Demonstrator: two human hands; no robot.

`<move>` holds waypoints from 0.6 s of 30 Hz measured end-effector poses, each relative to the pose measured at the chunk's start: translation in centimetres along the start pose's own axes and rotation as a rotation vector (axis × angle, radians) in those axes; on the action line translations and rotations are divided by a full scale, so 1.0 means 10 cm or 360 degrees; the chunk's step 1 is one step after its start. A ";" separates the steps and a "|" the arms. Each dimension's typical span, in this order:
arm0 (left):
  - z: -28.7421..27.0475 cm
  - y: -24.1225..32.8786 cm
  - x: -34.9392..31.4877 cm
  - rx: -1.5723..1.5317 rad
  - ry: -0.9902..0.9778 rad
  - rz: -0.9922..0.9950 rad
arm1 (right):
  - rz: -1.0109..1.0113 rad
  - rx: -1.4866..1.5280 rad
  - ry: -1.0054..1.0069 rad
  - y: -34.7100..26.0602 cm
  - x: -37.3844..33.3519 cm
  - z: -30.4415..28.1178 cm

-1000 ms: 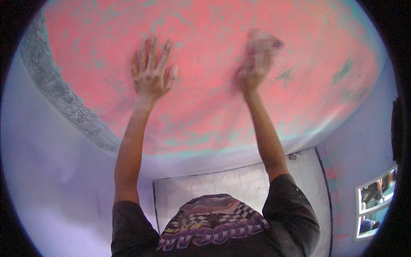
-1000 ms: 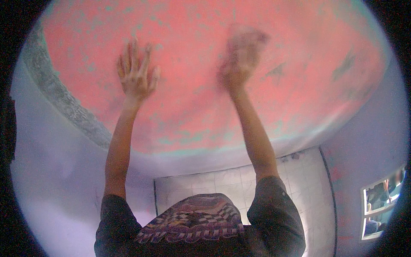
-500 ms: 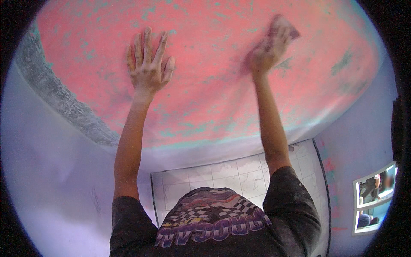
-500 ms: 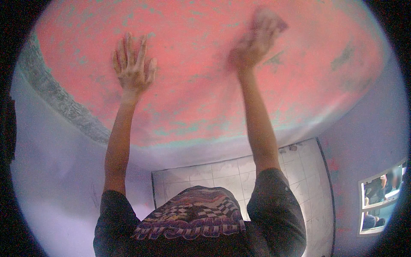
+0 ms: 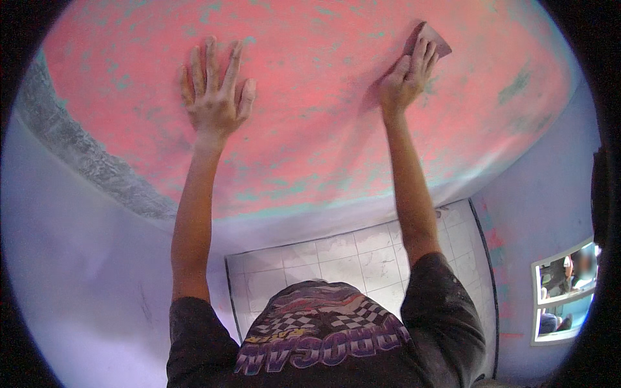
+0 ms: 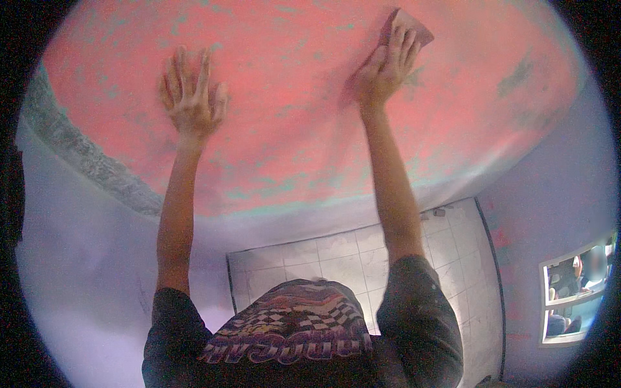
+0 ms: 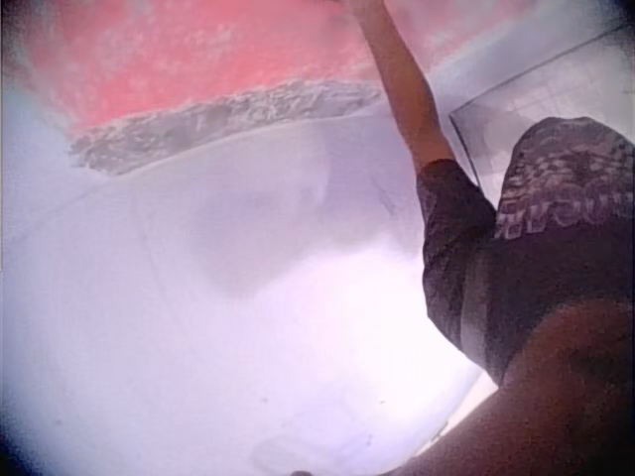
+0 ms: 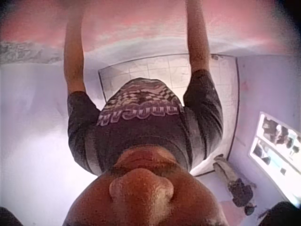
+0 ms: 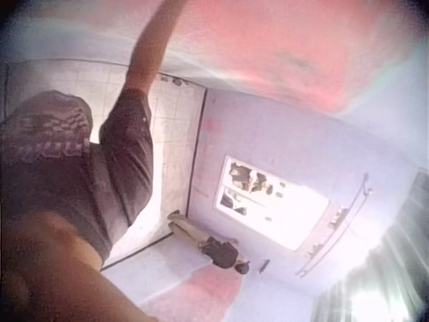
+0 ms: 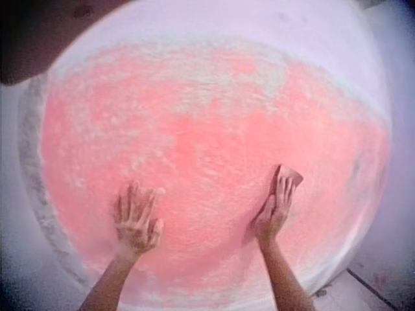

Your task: The person sands a large pinkish curved surface using a sanding block held in the right hand while the left hand stabilizes the surface. The person moves the sanding block in repetitive strokes across the surface.

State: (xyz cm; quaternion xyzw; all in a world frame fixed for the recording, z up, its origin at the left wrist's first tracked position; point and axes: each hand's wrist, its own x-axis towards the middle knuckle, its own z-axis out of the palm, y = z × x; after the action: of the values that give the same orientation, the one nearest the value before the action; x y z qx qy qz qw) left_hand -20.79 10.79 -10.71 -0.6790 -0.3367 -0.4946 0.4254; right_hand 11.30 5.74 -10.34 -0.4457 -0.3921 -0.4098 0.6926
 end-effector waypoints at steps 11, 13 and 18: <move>-0.05 -0.02 0.03 -0.0098 -0.0028 0.0075 | -0.0940 -0.0031 -0.0915 -0.04 -0.24 -0.07; -0.04 0.02 0.03 -0.0080 -0.0019 0.0055 | -0.0440 0.0061 -0.0307 0.17 0.16 -0.09; -0.05 0.09 0.06 -0.0068 -0.0067 0.0036 | -0.0332 -0.0055 -0.0293 -0.04 -0.18 -0.01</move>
State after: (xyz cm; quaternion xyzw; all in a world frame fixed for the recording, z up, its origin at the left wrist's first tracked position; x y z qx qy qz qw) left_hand -19.97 10.01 -10.34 -0.7020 -0.3272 -0.4824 0.4091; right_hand 10.32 5.93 -11.94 -0.4499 -0.4911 -0.4437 0.5996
